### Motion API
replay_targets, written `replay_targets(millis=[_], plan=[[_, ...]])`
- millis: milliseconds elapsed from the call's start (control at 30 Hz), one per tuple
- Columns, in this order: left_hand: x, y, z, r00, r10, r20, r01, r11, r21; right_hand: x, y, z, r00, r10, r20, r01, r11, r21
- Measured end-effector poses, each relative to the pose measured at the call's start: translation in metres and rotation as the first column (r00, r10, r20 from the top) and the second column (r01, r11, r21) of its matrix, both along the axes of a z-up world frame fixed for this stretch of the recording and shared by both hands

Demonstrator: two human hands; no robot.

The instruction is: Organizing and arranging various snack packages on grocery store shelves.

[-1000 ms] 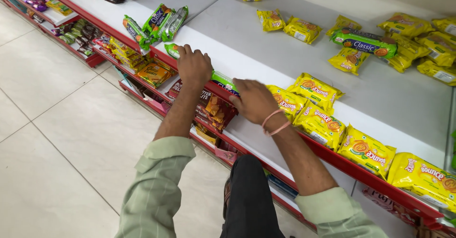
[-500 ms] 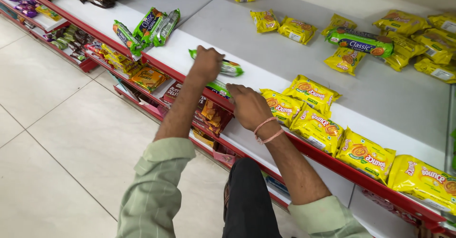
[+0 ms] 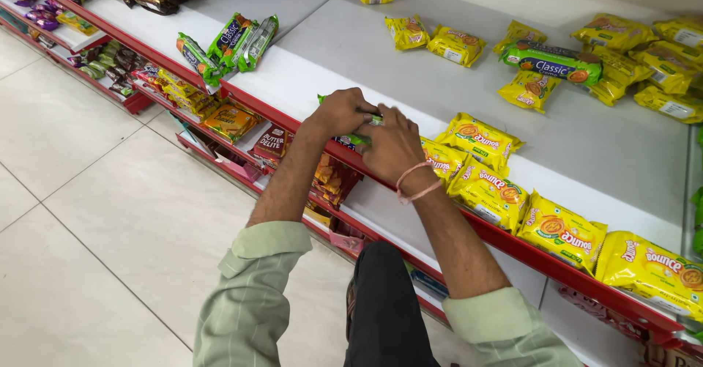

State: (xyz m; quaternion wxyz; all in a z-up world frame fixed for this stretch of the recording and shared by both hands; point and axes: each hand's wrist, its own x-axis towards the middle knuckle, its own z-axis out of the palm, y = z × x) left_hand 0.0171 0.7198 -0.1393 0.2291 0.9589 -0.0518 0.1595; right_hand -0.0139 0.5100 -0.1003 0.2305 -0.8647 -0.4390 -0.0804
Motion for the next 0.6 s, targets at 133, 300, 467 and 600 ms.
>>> replay_targets(millis=[133,300,467,600], plan=[[-0.001,-0.002,-0.003,0.996,-0.002,-0.090,-0.001,1.000,-0.029,0.003,-0.004,0.007,0.997,0.006,-0.077,-0.011,0.997,-0.072],[-0.018,-0.016,0.009,0.997,0.042,-0.072,-0.046,0.998,-0.048,0.004,-0.006,0.008,0.996,0.026,-0.088,-0.035,0.994,-0.102],[-0.027,-0.022,0.014,0.989,0.073,-0.128,-0.062,0.994,0.092,-0.002,-0.010,0.018,0.996,0.007,-0.093,-0.026,0.979,-0.203],[-0.045,-0.028,0.029,0.954,0.225,-0.198,-0.178,0.957,0.230,0.001,-0.011,0.011,0.996,0.046,-0.080,-0.059,0.984,-0.170]])
